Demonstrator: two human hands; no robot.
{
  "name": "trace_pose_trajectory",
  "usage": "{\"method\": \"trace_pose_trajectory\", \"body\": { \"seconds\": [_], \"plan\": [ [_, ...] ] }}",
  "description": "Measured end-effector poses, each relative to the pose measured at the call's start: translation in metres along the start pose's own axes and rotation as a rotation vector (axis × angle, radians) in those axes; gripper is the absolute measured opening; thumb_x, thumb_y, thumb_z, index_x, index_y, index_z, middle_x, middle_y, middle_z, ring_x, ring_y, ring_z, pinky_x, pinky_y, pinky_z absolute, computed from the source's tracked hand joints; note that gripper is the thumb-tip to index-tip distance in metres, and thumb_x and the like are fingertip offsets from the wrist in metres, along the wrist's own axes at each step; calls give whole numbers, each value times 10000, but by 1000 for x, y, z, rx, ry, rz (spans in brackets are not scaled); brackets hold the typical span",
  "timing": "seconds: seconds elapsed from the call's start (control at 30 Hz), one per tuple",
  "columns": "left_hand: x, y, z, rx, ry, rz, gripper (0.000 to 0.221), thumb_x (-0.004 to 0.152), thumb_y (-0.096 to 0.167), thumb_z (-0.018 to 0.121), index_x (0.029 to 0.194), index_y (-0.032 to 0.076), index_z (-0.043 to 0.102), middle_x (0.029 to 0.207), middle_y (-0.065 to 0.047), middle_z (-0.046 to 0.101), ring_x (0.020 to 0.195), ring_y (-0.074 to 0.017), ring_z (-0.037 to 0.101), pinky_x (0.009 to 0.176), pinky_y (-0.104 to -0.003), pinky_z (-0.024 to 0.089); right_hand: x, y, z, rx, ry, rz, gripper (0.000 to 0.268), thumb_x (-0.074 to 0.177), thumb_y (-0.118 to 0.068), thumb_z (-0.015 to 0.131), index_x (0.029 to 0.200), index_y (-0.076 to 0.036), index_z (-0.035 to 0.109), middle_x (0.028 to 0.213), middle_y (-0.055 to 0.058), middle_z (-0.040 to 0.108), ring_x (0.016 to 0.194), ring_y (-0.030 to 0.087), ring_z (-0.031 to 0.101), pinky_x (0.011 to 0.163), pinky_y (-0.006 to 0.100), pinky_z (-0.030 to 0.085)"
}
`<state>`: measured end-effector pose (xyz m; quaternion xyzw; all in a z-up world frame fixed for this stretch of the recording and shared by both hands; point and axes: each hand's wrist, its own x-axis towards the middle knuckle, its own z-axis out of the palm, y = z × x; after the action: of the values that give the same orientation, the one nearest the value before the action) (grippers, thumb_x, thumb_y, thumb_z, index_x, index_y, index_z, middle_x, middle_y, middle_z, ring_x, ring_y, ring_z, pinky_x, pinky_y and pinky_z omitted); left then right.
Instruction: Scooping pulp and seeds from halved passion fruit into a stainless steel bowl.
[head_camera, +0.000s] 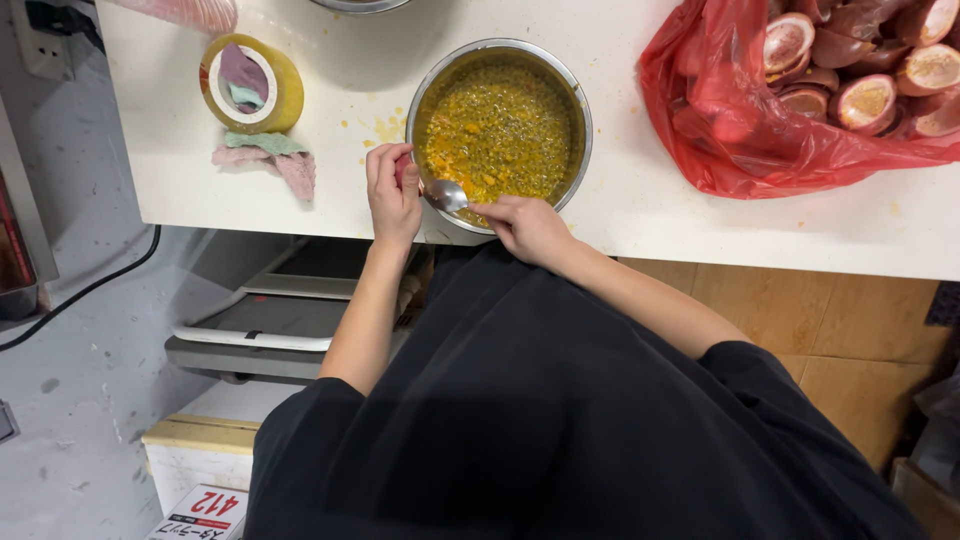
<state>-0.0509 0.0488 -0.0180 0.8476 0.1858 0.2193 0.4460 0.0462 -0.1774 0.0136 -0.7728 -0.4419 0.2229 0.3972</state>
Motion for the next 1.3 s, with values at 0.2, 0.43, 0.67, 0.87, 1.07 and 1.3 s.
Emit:
{"method": "trace_pose_trajectory", "body": {
  "seconds": [0.2,0.43,0.67,0.87,1.07,1.3],
  "plan": [
    [0,2,0,-33,-6,-49,483,1123,455,511,1271,9,623,1242,-120,554,1038,-229,600,932,-336,521,0,-3,-4,-85,-46,7,322,932,-103,659,1227,-187,755,824,106,686,725,320,674,649,446,543],
    [1,-1,0,-66,56,-19,465,1125,439,511,1261,12,638,1256,-121,551,1055,-232,606,934,-335,529,-2,13,-5,-135,-29,36,268,937,-108,663,1178,-176,759,871,103,707,764,326,682,681,446,549],
    [7,10,-1,-90,85,-20,414,1135,380,506,1238,3,642,1229,-127,575,1061,-233,612,952,-342,520,-3,12,-12,-99,-32,5,294,916,-82,647,1189,-114,751,904,145,717,791,349,688,705,445,555],
    [15,21,21,-404,20,-171,515,1124,462,416,1332,13,559,1172,-114,675,1104,-215,666,993,-343,539,2,-6,-52,99,31,342,509,931,-183,691,1427,-142,588,1023,149,748,871,300,745,796,376,590],
    [1,26,88,-656,-263,-330,642,1108,550,298,1407,17,493,1198,-134,690,1149,-215,670,1022,-367,530,3,-7,-62,13,318,10,1157,689,-341,947,1593,-69,278,1353,197,655,1215,354,675,1006,390,549],
    [20,56,99,-542,-460,-146,611,1097,534,363,1445,36,421,1337,-128,571,1151,-220,575,1005,-377,487,-36,35,-111,99,522,258,983,786,-223,915,1568,-78,339,1211,70,687,942,259,676,844,386,548]
  ]
}}
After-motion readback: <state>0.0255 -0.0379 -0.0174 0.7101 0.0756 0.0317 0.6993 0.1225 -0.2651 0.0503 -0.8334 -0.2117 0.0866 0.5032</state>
